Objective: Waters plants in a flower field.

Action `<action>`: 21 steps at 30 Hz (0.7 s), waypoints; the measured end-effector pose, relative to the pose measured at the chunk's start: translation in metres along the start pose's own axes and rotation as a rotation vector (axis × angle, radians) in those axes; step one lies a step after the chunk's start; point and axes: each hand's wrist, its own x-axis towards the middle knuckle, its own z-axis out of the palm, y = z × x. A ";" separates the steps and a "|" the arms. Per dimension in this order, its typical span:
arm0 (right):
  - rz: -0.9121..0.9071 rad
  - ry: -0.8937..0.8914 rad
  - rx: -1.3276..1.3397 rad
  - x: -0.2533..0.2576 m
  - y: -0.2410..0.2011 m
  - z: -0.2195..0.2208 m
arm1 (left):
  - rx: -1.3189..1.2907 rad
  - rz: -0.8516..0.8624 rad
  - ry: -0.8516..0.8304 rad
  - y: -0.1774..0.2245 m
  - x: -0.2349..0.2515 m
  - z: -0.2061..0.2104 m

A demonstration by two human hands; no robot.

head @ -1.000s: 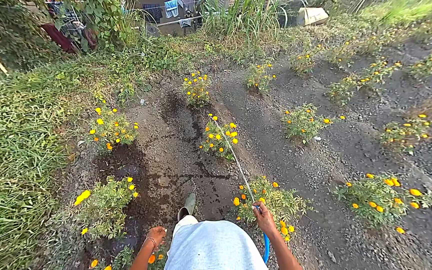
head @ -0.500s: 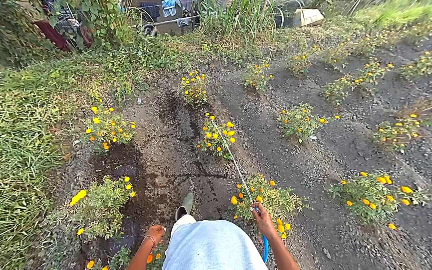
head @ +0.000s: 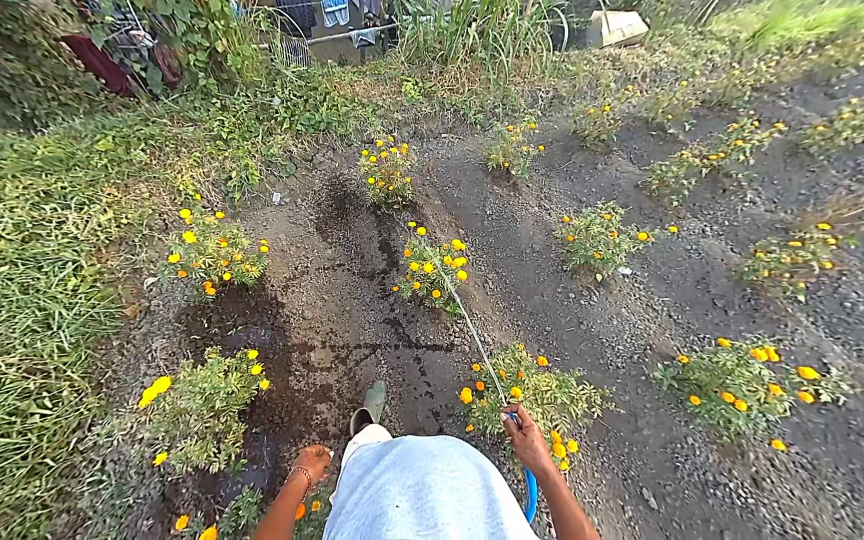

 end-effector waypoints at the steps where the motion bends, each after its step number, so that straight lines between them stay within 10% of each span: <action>1: 0.001 0.004 0.002 -0.001 0.000 0.000 | -0.001 0.002 0.000 -0.001 0.001 0.000; 21: -0.025 0.016 -0.027 -0.012 -0.002 -0.010 | 0.003 0.019 -0.004 0.000 -0.002 0.004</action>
